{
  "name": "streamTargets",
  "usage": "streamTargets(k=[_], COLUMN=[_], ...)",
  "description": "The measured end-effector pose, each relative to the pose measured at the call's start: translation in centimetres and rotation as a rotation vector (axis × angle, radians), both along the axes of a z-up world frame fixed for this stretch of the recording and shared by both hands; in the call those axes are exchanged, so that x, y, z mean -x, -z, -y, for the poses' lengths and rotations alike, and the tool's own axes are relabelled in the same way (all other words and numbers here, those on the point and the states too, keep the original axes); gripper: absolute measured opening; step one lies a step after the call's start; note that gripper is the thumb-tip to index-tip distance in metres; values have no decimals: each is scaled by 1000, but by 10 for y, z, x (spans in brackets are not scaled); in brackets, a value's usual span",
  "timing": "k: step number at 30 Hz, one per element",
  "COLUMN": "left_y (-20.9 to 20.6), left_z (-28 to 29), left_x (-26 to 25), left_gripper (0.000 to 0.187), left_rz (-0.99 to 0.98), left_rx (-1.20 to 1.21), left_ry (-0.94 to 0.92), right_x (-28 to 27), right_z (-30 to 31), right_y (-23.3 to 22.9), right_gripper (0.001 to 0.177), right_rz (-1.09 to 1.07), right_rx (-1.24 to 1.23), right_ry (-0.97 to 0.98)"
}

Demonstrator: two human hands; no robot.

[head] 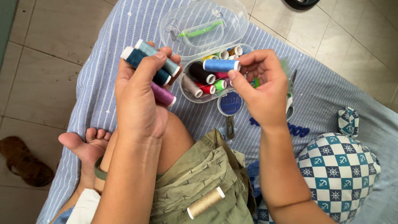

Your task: The person organizes a sewing kit by selecting needles from a circular dispenser and sorting various spools of thread and small fasteners into plastic containers on a bed.

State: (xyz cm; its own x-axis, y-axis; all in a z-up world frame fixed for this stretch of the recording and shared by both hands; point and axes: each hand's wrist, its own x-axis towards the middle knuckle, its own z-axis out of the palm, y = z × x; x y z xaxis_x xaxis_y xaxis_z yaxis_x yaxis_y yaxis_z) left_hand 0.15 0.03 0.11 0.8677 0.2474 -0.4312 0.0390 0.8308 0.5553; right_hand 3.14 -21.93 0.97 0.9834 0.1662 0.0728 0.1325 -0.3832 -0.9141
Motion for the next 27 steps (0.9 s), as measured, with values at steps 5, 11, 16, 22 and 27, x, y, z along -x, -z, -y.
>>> streamTargets(k=[5,11,16,22,27], left_y=[1,-2,-2,-2,-3], left_z=[0,-1,0,0,1], left_x=[0,0,-1,-2,-2], left_gripper=[26,28,27,28,30], left_rz=[-12,-45,-45,-47,-89], left_rx=[-16,-41,-39,-47,-73], left_ry=[6,13,24,28,44], right_x=[10,10,31,48,50], right_z=[-13,-1,-16,-34,-26], right_y=[-1,-19,-11,-16,-16], right_gripper=[32,20,33,44,34], right_rz=[93,154,187,221,206], right_rx=[35,313,777,693,638], right_ry=[-14,-74,-202,-254,-194])
